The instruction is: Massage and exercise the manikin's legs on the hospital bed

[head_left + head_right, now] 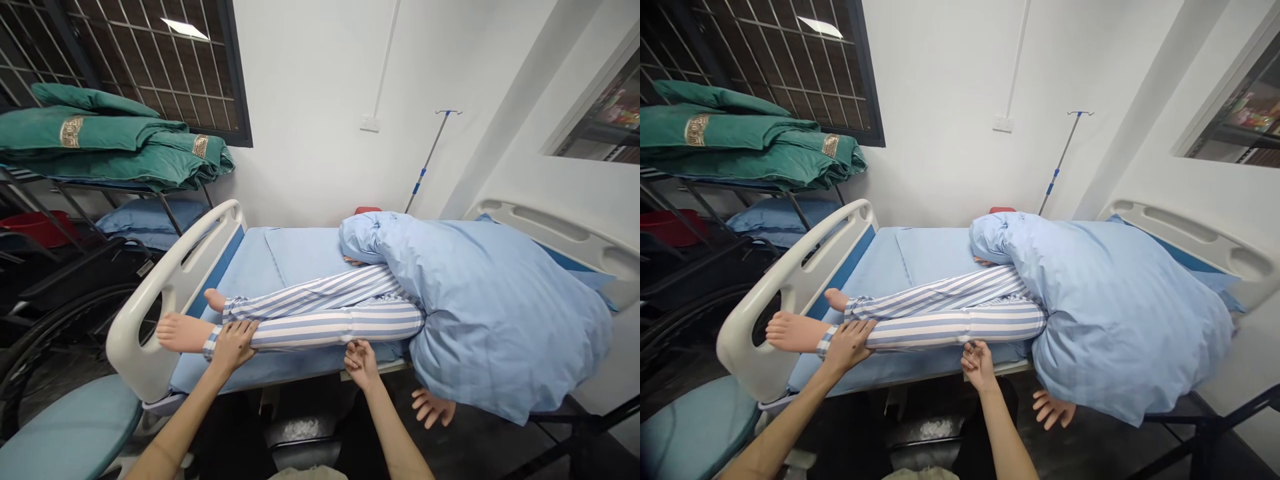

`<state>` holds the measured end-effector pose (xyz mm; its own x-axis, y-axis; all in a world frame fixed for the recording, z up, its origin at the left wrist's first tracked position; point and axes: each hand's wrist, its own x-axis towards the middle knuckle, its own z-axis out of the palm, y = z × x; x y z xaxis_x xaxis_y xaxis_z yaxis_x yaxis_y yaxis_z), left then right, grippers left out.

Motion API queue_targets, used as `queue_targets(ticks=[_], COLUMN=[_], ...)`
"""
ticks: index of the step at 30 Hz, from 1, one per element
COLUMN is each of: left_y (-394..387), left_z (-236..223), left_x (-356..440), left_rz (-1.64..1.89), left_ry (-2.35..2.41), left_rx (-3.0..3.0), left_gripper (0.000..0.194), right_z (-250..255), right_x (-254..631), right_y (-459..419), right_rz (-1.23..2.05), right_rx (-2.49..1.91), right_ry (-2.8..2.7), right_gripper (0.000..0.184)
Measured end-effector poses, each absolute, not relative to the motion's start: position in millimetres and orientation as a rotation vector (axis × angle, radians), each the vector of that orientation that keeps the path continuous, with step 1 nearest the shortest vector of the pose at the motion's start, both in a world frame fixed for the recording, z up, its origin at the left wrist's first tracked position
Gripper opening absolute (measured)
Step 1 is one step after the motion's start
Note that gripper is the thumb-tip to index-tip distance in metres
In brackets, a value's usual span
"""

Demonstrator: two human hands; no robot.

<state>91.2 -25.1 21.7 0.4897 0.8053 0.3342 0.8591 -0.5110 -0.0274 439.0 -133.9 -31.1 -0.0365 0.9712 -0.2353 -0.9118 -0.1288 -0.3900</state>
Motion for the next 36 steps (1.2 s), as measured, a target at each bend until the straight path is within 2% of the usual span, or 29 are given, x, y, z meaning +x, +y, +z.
queue_targets(ticks=[8,22,30,36], left_y=[-32.8,-27.5,-17.8,-8.9], left_z=[8.6,-58.2,-46.6,-46.5], left_x=[79.5,73.5,70.5,64.9], left_rz=[-0.259,-0.262,-0.268,-0.241], left_ry=[-1.459,-1.557,-1.545,-1.482], left_rx=[-2.556,-2.619,-2.624,-2.599], left_gripper=[0.044,0.044,0.042,0.046], right_z=[-69.1,-64.5,-71.4,-89.9], right_x=[425.8,429.8,431.3,428.0], right_y=[-129.4,-133.3,-126.1,-115.2], right_rz=[1.616,1.625,1.658,1.612], right_rx=[-0.605,-0.671,-0.852,-0.963], right_ry=[-0.124,-0.109,-0.220,-0.284], right_gripper=[0.014,0.013,0.009,0.015])
